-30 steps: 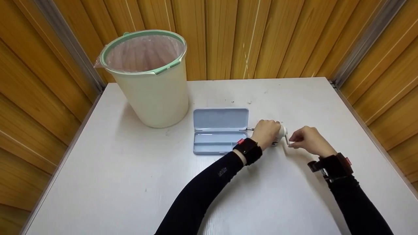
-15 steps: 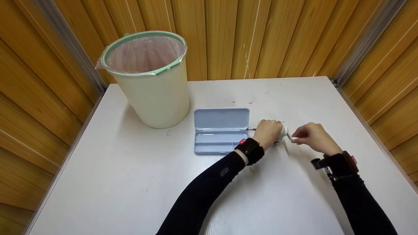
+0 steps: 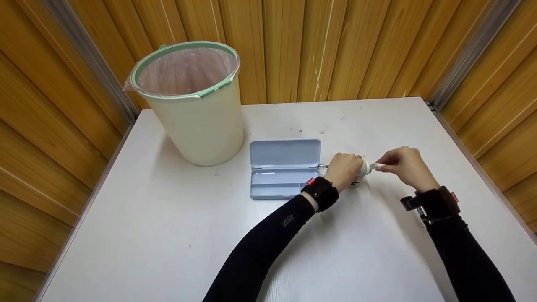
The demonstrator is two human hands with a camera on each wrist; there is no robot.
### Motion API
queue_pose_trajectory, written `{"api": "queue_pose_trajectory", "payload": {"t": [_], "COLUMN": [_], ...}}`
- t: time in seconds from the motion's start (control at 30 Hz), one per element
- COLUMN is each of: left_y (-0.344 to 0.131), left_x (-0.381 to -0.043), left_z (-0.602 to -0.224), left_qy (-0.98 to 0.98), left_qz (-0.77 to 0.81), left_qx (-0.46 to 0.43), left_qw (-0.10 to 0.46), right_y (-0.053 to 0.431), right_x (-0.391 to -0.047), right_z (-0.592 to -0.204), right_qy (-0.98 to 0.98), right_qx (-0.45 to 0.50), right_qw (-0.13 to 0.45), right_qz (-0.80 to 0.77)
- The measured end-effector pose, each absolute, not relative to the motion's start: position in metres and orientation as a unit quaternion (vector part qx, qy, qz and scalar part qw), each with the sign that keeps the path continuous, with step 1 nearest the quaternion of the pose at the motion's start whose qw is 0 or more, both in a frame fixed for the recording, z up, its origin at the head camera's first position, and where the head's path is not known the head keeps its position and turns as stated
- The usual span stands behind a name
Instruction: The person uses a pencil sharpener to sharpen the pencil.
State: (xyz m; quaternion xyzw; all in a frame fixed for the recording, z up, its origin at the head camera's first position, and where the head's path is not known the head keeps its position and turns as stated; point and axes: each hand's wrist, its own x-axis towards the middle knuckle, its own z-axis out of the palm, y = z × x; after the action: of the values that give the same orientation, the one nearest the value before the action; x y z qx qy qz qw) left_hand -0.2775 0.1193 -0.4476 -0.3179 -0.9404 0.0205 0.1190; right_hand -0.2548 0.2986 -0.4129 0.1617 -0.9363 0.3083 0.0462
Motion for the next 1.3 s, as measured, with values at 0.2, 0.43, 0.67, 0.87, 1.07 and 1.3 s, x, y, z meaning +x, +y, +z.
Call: {"api": "queue_pose_trajectory", "payload": {"t": [0.2,0.43,0.67,0.87,1.07,1.3], "left_y": [0.117,0.119,0.120,0.119,0.120,0.119], "left_x": [-0.279,-0.279,-0.277,-0.278,-0.276,-0.277], "left_z": [-0.446,-0.450,-0.451,-0.452,-0.453,-0.453], "left_qy": [-0.940,-0.936,-0.937,-0.940,-0.937,-0.937], "left_qz": [0.020,0.026,0.022,0.021,0.023,0.021], "left_qx": [-0.317,-0.324,-0.324,-0.315,-0.320,-0.315], "left_qw": [0.121,0.134,0.129,0.126,0.137,0.147], "right_y": [0.291,0.283,0.280,0.279,0.279,0.280], "right_x": [-0.258,-0.270,-0.283,-0.296,-0.303,-0.299], "right_z": [-0.414,-0.427,-0.438,-0.452,-0.472,-0.485], "right_qy": [-0.938,-0.938,-0.938,-0.942,-0.954,-0.960], "right_qx": [0.161,0.147,0.134,0.135,0.142,0.172], "right_qw": [0.104,0.187,0.197,0.182,0.128,0.081], "right_qz": [0.290,0.253,0.250,0.249,0.229,0.205]}}
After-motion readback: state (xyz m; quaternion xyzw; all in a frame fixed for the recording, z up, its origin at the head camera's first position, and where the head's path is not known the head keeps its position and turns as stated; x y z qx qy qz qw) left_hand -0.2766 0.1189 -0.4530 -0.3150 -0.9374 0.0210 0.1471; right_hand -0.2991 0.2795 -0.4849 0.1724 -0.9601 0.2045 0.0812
